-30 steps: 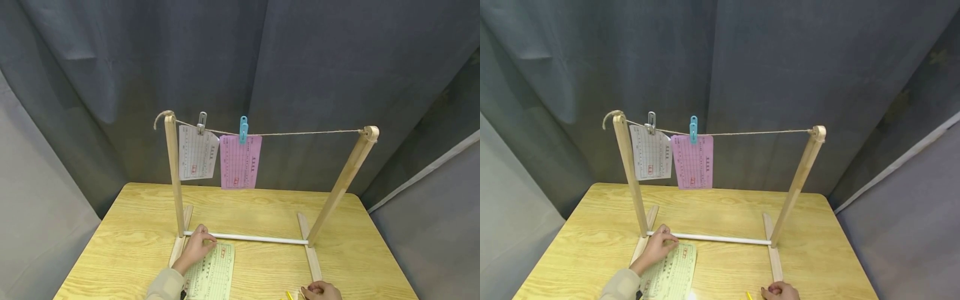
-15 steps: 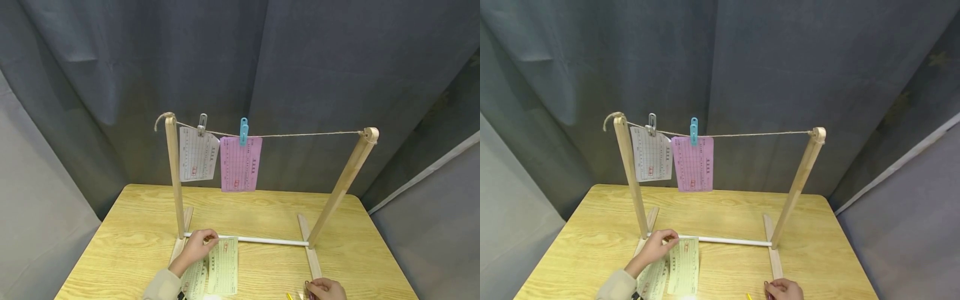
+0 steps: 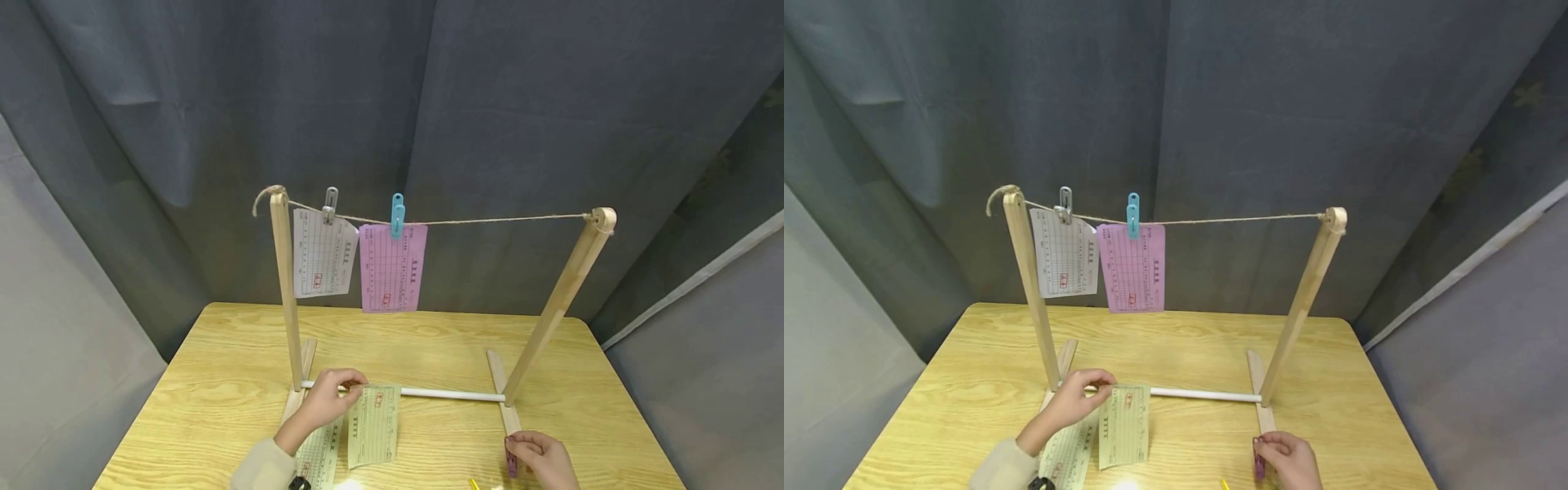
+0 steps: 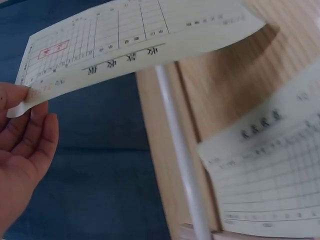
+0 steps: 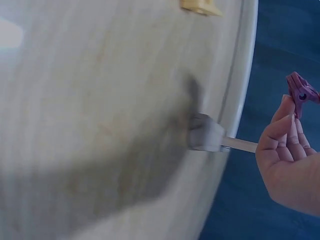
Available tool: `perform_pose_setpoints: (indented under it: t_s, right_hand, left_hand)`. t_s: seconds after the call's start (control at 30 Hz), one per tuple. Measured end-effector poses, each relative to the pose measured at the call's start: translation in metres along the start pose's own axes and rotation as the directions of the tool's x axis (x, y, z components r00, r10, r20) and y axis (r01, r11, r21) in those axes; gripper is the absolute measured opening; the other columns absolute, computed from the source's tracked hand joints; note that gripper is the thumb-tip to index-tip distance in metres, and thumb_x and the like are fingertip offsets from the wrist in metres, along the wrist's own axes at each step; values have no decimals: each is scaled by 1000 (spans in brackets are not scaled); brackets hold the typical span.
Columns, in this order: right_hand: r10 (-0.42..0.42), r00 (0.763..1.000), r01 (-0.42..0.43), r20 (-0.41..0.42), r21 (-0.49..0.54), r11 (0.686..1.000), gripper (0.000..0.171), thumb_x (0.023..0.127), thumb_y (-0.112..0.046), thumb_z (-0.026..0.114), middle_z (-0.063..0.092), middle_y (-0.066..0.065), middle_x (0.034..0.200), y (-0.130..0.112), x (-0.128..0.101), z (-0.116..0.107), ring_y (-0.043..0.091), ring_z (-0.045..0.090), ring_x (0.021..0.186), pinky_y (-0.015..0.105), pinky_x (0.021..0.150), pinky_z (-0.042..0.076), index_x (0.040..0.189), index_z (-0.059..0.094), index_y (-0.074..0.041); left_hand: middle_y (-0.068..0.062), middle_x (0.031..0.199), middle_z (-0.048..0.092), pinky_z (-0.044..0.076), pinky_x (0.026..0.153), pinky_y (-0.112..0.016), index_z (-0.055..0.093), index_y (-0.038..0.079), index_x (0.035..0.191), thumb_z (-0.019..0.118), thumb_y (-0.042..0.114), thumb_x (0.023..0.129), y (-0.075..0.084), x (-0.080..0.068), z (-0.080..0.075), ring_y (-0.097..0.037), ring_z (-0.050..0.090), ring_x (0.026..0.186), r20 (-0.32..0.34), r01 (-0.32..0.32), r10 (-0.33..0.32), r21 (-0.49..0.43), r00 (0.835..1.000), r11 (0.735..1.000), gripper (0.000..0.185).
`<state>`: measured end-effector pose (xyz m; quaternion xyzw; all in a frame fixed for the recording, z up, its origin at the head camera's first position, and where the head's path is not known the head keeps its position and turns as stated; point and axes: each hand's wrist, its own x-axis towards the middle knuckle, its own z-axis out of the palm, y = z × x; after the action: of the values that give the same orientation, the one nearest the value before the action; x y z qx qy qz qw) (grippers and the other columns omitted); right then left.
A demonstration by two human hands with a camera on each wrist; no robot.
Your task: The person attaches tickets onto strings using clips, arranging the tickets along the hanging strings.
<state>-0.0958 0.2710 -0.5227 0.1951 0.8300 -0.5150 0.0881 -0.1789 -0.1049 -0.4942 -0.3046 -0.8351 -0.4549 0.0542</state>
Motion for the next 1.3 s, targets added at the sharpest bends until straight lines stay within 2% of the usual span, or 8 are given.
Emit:
perform_pose_setpoints:
  t_s: [0.1,0.3,0.53,0.83,1.0,1.13,1.3]
  right_hand:
    - [-29,1000,29,-4,31,999,36,84,-24,63,67,6,86,-12,-1,-6,13,58,72,31,61,47,107,60,5]
    - [-86,996,87,-12,163,983,42,88,-20,59,66,3,89,-44,-6,-19,8,58,73,30,65,48,116,52,10]
    - [-238,969,248,-69,248,936,30,89,-12,57,66,-2,81,-72,-12,-24,8,56,68,26,60,47,107,55,12]
    - [-331,942,326,-51,362,873,20,88,-9,59,67,-1,81,-93,-14,-22,8,58,68,24,57,45,100,59,6]
    - [-419,907,401,-48,404,822,11,88,-5,57,68,-1,83,-106,-15,-22,7,61,72,24,59,46,96,64,-6]
    - [-503,862,474,-57,441,762,20,87,0,56,67,-2,86,-118,-15,-24,7,60,74,21,59,46,95,67,-15]
    - [-602,796,558,-68,468,685,24,86,6,54,67,-2,87,-136,-14,-26,7,59,71,20,57,46,99,67,-10]
  left_hand:
    - [-4,90,66,51,69,-27,66,3,93,63,-4,80,8,5,-2,-14,60,79,-19,-9,8,-35,1000,999,15]
    - [-3,92,66,50,74,-29,65,2,95,64,0,81,31,16,-9,-13,59,82,-47,8,-13,-112,999,994,15]
    - [-7,89,66,50,75,-29,65,2,92,65,2,81,56,31,-11,-14,59,80,-80,-1,-18,-229,997,973,10]
    - [-14,87,65,50,76,-34,64,-5,92,63,-6,80,89,52,-17,-20,58,79,-115,4,-32,-240,993,971,12]
    - [-12,88,66,50,78,-31,65,-3,92,64,-3,80,94,64,-16,-18,58,80,-145,-18,-20,-253,989,967,12]
    - [-12,89,66,50,77,-30,66,-3,92,65,-2,80,98,74,-17,-15,57,80,-190,-103,51,-278,980,955,12]
    - [-18,87,64,49,72,-27,64,-8,89,63,-8,78,121,82,-26,-9,53,77,-246,-152,75,-313,966,938,11]
